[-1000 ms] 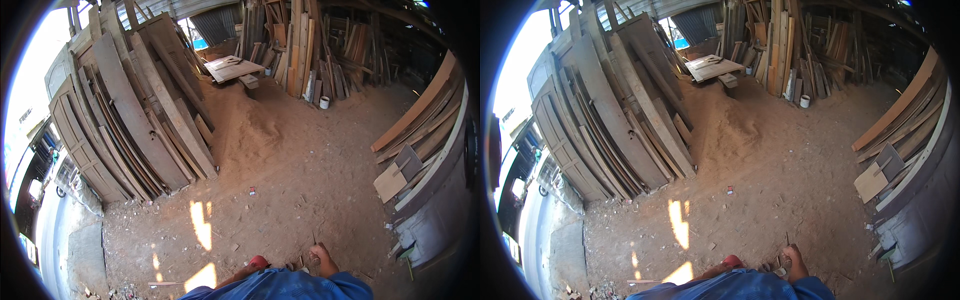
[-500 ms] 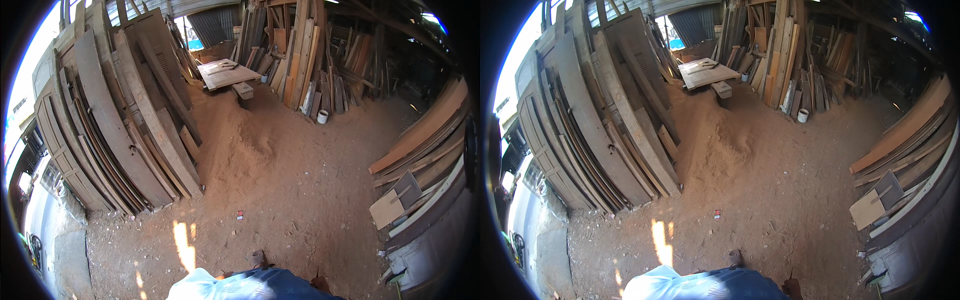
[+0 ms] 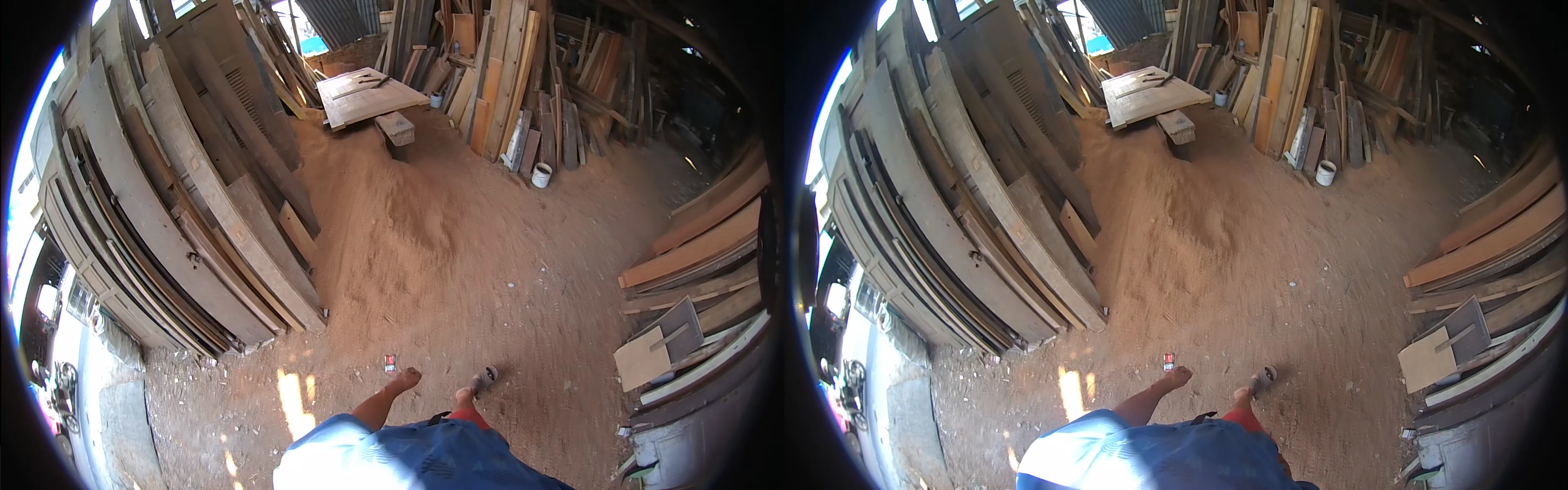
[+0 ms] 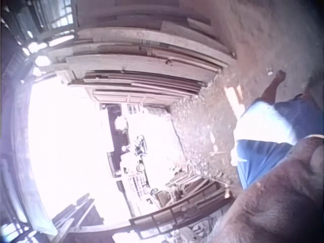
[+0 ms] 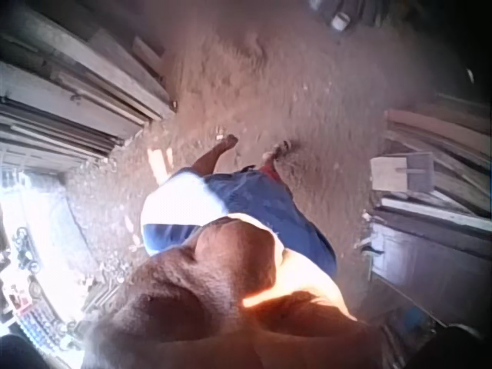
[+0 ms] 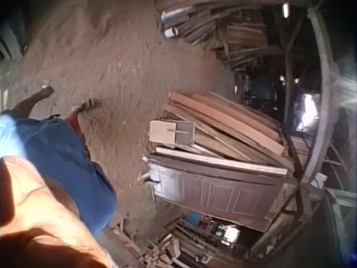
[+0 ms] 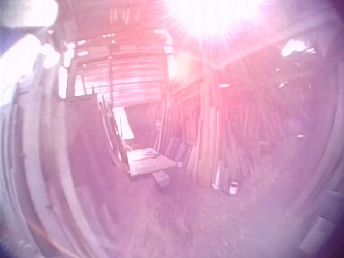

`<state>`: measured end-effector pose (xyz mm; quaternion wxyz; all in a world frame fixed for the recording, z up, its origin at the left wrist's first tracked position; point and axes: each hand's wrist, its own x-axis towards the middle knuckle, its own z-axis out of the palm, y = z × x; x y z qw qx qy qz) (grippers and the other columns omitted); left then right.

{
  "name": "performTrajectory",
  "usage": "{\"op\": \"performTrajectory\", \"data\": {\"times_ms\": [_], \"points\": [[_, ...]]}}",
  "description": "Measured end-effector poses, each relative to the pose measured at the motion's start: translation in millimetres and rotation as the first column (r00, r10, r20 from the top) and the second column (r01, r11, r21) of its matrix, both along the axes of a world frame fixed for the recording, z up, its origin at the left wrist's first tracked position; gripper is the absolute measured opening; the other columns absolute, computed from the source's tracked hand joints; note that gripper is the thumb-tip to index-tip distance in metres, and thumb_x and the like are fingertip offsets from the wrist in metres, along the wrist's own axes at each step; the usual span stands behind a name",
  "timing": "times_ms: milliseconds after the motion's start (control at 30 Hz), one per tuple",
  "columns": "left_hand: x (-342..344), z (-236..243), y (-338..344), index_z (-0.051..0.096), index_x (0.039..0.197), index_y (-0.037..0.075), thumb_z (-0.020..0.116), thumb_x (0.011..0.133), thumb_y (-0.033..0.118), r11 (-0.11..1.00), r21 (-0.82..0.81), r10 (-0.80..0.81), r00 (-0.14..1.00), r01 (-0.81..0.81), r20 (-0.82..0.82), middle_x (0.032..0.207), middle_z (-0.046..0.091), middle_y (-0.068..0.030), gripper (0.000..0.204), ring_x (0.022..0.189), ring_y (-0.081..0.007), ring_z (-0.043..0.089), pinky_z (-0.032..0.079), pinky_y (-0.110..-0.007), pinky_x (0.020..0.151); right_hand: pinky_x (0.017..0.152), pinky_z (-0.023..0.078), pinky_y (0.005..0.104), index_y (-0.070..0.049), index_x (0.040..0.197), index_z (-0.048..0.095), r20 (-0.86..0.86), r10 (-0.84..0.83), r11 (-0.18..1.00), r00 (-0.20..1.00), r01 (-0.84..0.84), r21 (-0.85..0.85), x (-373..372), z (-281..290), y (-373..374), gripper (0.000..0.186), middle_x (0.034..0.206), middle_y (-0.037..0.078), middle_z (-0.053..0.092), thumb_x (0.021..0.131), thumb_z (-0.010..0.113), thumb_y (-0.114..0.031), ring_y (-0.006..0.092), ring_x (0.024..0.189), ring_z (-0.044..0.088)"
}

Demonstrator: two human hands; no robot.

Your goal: The person walks to a workbench in a cluttered workshop and picks up a small wooden block and a metal chisel. They place the chisel on the block and use a hammer to strike the chisel's handle, likely to sharpen or adjust the tool. The person repeats this hammering action several times.

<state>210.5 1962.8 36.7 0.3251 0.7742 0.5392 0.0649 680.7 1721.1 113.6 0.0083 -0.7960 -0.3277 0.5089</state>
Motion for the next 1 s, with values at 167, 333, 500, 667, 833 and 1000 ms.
{"op": "performTrajectory", "data": {"times_ms": [167, 333, 500, 667, 833, 1000], "points": [[37.2, 6.0, 78.5, 0.068, 0.091, 0.001, 0.054, 0.084, 0.015, 0.829, -0.306, -0.556, 0.741, 0.468, -0.377, 0.096, 0.07, -0.0227, 0.022, 0.094, -0.0374, 0.069, 0.056, -0.046, 0.079, 0.059, 0.056, 0.0413, 0.004, 0.087, 0.07, 0.008, 0.06, 0.998, 0.998, -0.06, -0.009, 33.3, 12.5, 146.1, 0.02, 0.082, 0.018, 0.072, 0.087, 0.061, -0.014, 0.0268, 0.07, 0.071], [16.1, 8.0, 114.3, 0.071, 0.095, 0.002, 0.051, 0.091, 0.024, 0.846, -0.522, -0.036, 0.965, -0.108, -0.259, 0.098, 0.071, -0.0235, 0.03, 0.086, -0.0358, 0.071, 0.057, -0.047, 0.078, 0.059, 0.055, 0.0415, 0.006, 0.085, 0.07, 0.026, 0.032, 0.987, 0.999, -0.028, -0.157, 51.7, 61.9, 334.5, 0.022, 0.078, 0.018, 0.072, 0.086, 0.061, -0.015, 0.0273, 0.068, 0.071], [37.0, -6.1, 166.4, 0.073, 0.093, 0.005, 0.063, 0.081, 0.033, 0.931, -0.356, -0.177, 0.955, 0.084, -0.237, 0.101, 0.071, -0.0207, 0.032, 0.092, -0.036, 0.07, 0.057, -0.045, 0.078, 0.043, 0.051, 0.041, 0.007, 0.082, 0.067, -0.027, -0.184, 0.982, 0.983, 0.185, 0.038, 123.6, 15.4, 502.1, 0.018, 0.066, 0.021, 0.065, 0.087, 0.062, -0.01, 0.028, 0.051, 0.063], [40.9, -14.9, 236.8, 0.072, 0.089, 0.003, 0.06, 0.084, 0.033, 0.875, -0.479, 0.004, 0.991, -0.066, -0.131, 0.099, 0.07, -0.0238, 0.033, 0.093, -0.0371, 0.07, 0.056, -0.047, 0.081, 0.044, 0.051, 0.0412, 0.004, 0.077, 0.067, -0.122, -0.219, 0.963, 0.968, 0.235, 0.133, 90.6, 27.7, 637.0, 0.017, 0.065, 0.018, 0.065, 0.086, 0.058, -0.008, 0.0278, 0.053, 0.064], [32.5, -22.7, 391.9, 0.071, 0.089, 0.003, 0.056, 0.087, 0.029, 0.876, -0.481, -0.139, 0.978, 0.049, -0.154, 0.096, 0.07, -0.0234, 0.03, 0.092, -0.0393, 0.069, 0.055, -0.049, 0.08, 0.053, 0.055, 0.0431, 0.009, 0.088, 0.063, -0.302, -0.392, 0.909, 0.869, 0.416, 0.015, 73.9, -12.0, 697.0, 0.016, 0.077, 0.018, 0.067, 0.086, 0.056, -0.005, 0.0303, 0.062, 0.067], [50.3, -9.7, 617.3, 0.067, 0.082, 0.003, 0.054, 0.084, 0.017, 0.941, -0.253, -0.295, 0.908, 0.223, -0.297, 0.084, 0.069, -0.0224, 0.019, 0.083, -0.0394, 0.068, 0.054, -0.05, 0.072, 0.053, 0.056, 0.0448, 0.016, 0.092, 0.059, -0.122, -0.479, 0.874, 0.869, 0.485, 0.019, 73.4, 8.0, 727.8, 0.02, 0.078, 0.025, 0.066, 0.086, 0.057, -0.003, 0.0318, 0.065, 0.069]]}}
